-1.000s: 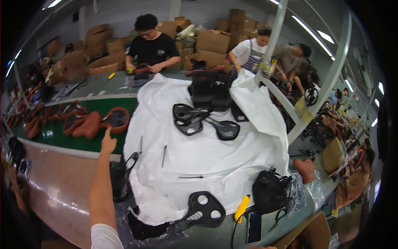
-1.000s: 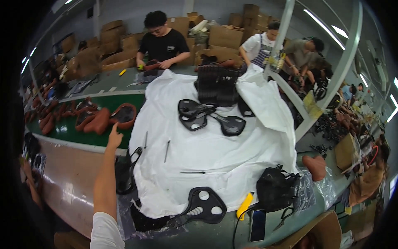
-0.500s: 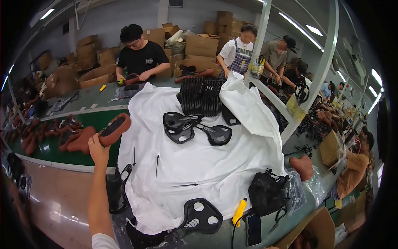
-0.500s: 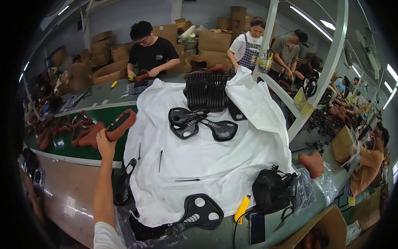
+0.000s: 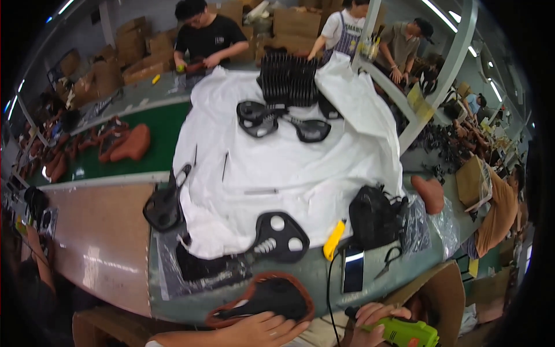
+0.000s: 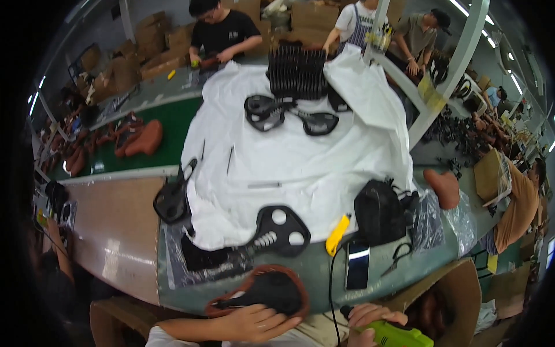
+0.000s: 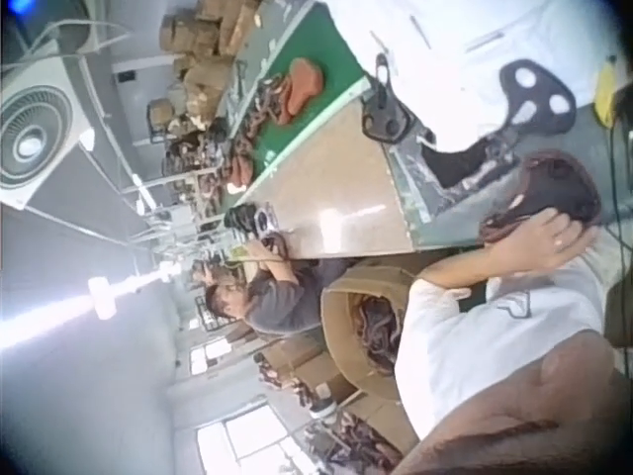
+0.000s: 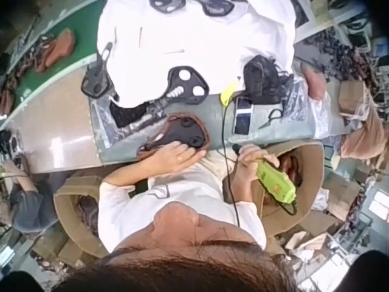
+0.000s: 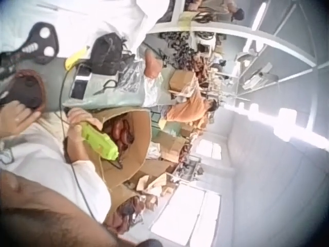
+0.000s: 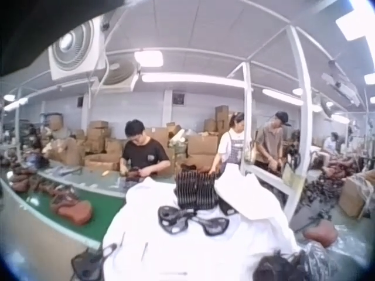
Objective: Assembling bicycle seats by attaching base plates and using a heat tool on a factory assembly line.
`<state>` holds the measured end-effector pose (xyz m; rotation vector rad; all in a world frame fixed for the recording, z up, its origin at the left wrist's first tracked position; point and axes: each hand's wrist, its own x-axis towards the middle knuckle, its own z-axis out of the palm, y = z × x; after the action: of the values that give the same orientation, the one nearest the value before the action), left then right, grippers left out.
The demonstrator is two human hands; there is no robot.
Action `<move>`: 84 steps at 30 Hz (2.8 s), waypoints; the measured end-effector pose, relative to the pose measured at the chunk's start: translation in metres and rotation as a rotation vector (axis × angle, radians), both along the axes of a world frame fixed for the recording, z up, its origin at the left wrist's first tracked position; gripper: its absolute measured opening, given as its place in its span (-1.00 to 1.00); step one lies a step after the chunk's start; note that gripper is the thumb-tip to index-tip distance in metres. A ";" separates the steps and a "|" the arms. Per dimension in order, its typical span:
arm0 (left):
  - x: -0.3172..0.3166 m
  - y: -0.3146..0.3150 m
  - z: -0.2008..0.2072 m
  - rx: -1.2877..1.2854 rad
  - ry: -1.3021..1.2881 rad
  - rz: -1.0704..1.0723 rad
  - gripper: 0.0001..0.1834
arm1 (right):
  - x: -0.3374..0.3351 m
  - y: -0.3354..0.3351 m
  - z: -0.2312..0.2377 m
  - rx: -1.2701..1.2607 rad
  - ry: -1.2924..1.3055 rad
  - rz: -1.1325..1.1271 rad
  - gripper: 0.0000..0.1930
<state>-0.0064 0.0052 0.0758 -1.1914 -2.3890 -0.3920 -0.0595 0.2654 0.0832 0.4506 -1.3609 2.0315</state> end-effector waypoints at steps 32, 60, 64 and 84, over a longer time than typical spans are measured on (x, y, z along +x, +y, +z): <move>0.010 -0.031 -0.087 0.410 -0.633 0.241 -0.62 | 0.038 0.039 -0.018 0.000 -0.007 0.141 -0.47; -0.007 -0.056 -0.089 0.401 -0.206 0.468 -0.41 | 0.039 0.046 -0.016 0.049 -0.004 0.170 -0.48; -0.072 -0.045 -0.050 0.235 -0.334 0.782 -0.33 | 0.045 0.049 -0.011 0.043 -0.018 0.134 -0.49; -0.002 -0.017 -0.052 0.344 -0.389 0.596 -0.39 | 0.040 0.060 -0.003 -0.041 -0.008 -0.005 -0.45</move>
<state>-0.0082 -0.0116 0.0241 -0.2387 -2.6972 -0.8412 -0.0194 0.3257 0.0799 0.4211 -1.3210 2.0557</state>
